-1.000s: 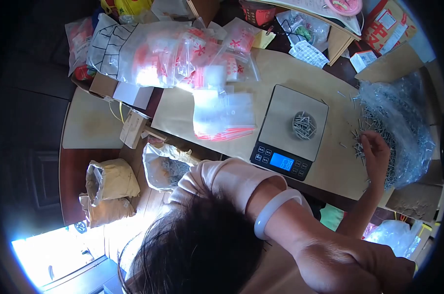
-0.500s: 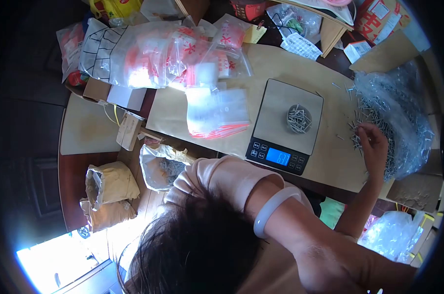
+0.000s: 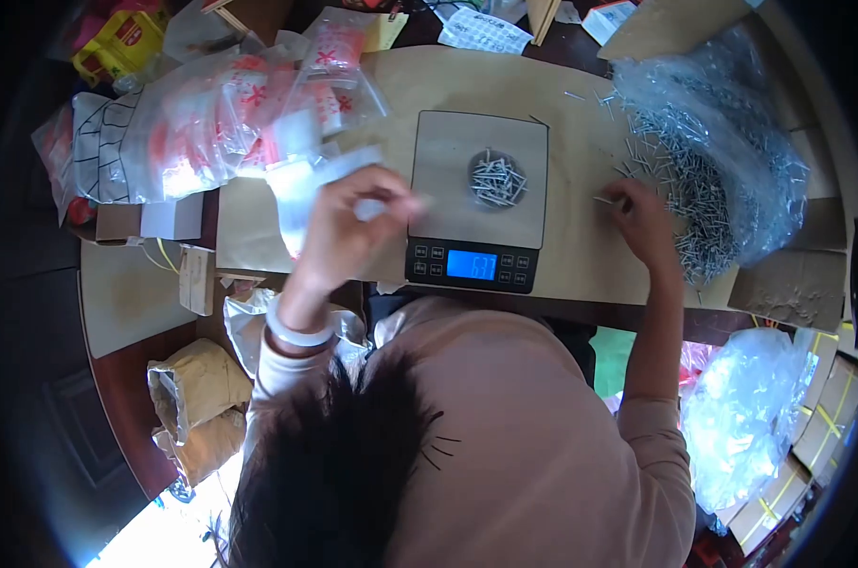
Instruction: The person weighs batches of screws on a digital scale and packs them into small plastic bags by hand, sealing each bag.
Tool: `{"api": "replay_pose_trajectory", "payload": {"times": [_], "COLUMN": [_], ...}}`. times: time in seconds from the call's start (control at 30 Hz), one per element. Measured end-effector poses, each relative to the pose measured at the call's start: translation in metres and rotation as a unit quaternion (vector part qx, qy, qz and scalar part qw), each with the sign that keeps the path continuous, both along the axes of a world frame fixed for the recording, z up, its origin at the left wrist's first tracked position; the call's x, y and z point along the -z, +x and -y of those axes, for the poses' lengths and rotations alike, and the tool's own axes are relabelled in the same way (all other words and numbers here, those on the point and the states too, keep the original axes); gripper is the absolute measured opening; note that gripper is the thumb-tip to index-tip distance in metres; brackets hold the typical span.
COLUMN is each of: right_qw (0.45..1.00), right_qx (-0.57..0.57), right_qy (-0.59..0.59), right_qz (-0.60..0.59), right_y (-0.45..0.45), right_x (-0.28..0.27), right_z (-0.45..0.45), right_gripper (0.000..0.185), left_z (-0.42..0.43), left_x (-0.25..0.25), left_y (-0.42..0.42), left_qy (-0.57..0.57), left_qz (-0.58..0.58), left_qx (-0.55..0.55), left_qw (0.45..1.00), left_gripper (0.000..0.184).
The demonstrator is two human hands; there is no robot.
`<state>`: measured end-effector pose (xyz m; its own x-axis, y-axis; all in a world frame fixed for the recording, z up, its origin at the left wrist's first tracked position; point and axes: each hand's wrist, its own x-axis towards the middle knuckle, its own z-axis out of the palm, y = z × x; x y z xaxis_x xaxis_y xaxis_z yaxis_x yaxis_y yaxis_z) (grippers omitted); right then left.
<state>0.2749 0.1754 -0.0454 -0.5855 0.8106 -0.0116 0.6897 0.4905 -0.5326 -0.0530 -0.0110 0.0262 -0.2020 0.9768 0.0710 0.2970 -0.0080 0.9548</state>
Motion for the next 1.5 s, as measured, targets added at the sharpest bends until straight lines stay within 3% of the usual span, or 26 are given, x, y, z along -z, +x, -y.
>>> {"api": "replay_pose_trajectory", "payload": {"times": [0.03,0.13,0.23,0.37,0.47,0.57,0.7,0.8,0.83,0.87,1.0,1.13,1.2,1.27,1.37,1.47,1.5], "right_qw": [1.0,0.996,0.999,0.998,0.996,0.971,0.981,0.943,0.936,0.927,0.913,0.908,0.904,0.913,0.918,0.925,0.925], "right_qx": [0.002,-0.003,0.021,0.019,0.034,0.001,-0.1,-0.195,-0.226,-0.256,-0.316,-0.304,-0.317,-0.283,-0.276,-0.215,-0.181], "right_qy": [0.025,0.078,0.046,0.04,0.077,0.239,0.085,-0.031,0.006,0.043,0.109,0.051,0.022,0.023,-0.018,-0.12,-0.16], "right_qz": [0.014,0.038,0.014,-0.044,0.01,-0.001,-0.143,-0.269,-0.271,-0.271,-0.235,-0.284,-0.285,-0.292,-0.283,-0.288,-0.294], "right_y": [-0.007,-0.011,-0.014,-0.012,-0.019,-0.037,-0.078,-0.113,-0.124,-0.132,-0.136,-0.124,-0.114,-0.107,-0.104,-0.099,-0.097], "right_x": [0.005,0.013,0.005,0.011,0.011,0.003,-0.033,-0.048,-0.053,-0.057,-0.06,-0.063,-0.066,-0.065,-0.059,-0.048,-0.044], "right_z": [0.002,-0.001,-0.003,-0.012,-0.015,-0.013,0.012,0.046,0.057,0.067,0.073,0.078,0.076,0.074,0.077,0.068,0.061], "right_gripper": [0.016,0.014,0.014,0.017,0.024,0.031,0.035,0.034,0.03,0.027,0.012,0.008,0.008,0.009,0.01,0.018,0.024], "left_z": [0.008,0.031,0.042,0.043,0.042,0.043,0.036,0.029,0.025,0.024,0.023,0.02,0.013,0.01,0.008,0.01,0.016], "left_x": [0.015,0.041,0.072,0.091,0.093,0.094,0.072,0.044,0.04,0.032,0.01,0.013,0.018,0.017,0.001,0.01,0.021], "left_y": [-0.014,-0.032,-0.024,-0.026,-0.021,-0.021,-0.017,0.002,0.012,0.023,0.048,0.055,0.048,0.052,0.051,0.04,0.03], "left_qy": [-0.021,-0.043,0.005,0.044,0.0,-0.016,0.032,0.042,0.108,0.061,0.078,0.101,0.2,0.167,0.254,0.274,0.229], "left_qz": [-0.086,-0.316,-0.4,-0.345,-0.294,-0.23,-0.208,-0.185,-0.155,-0.132,-0.117,0.003,-0.078,-0.09,-0.143,-0.134,-0.14], "left_qx": [-0.077,-0.099,-0.072,-0.118,-0.179,-0.191,-0.219,-0.186,-0.153,-0.145,-0.034,-0.026,0.099,0.129,0.076,0.102,0.122], "left_qw": [0.993,0.942,0.914,0.93,0.939,0.954,0.953,0.964,0.97,0.979,0.989,0.994,0.972,0.973,0.954,0.947,0.956], "left_gripper": [0.008,0.02,0.016,0.018,0.017,0.016,0.017,0.022,0.024,0.02,0.011,0.022,0.024,0.021,0.019,0.019,0.019]}}
